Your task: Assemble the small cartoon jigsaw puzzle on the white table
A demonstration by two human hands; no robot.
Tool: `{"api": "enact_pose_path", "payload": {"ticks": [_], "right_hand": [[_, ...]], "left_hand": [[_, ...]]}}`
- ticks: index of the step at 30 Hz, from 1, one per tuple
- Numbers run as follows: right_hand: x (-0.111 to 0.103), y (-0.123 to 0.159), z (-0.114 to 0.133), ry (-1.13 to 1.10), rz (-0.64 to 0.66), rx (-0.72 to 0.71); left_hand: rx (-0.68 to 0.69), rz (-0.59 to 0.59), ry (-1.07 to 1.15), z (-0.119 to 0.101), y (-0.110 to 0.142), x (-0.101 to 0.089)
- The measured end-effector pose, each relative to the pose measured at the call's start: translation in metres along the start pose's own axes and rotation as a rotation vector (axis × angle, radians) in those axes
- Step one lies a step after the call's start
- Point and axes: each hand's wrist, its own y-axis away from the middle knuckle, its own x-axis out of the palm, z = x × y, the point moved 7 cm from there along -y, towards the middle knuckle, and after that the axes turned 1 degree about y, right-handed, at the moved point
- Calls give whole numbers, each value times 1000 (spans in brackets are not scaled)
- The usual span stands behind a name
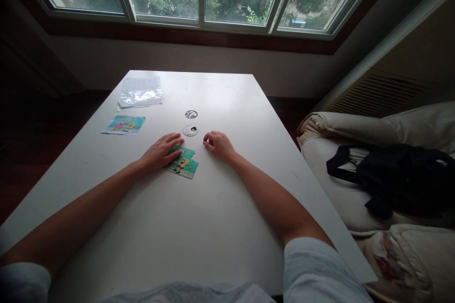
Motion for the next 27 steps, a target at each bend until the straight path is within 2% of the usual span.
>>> {"api": "enact_pose_path", "payload": {"ticks": [3, 6, 13, 15, 21, 27], "right_hand": [[0, 0, 1, 8, 1, -2], [0, -1, 1, 11, 2, -2], [2, 0, 0, 20, 3, -13], [2, 0, 0, 20, 4, -16], [2, 1, 1, 18, 10, -12], [1, 1, 2, 25, 3, -21]], "left_hand": [[92, 37, 57, -15, 1, 1], [132, 16, 79, -22, 1, -1], [-71, -153, -7, 5, -1, -16], [-70, -154, -18, 6, -1, -17], [32, -92, 48, -11, -2, -14], [-53, -168, 6, 5, -1, -15]]}}
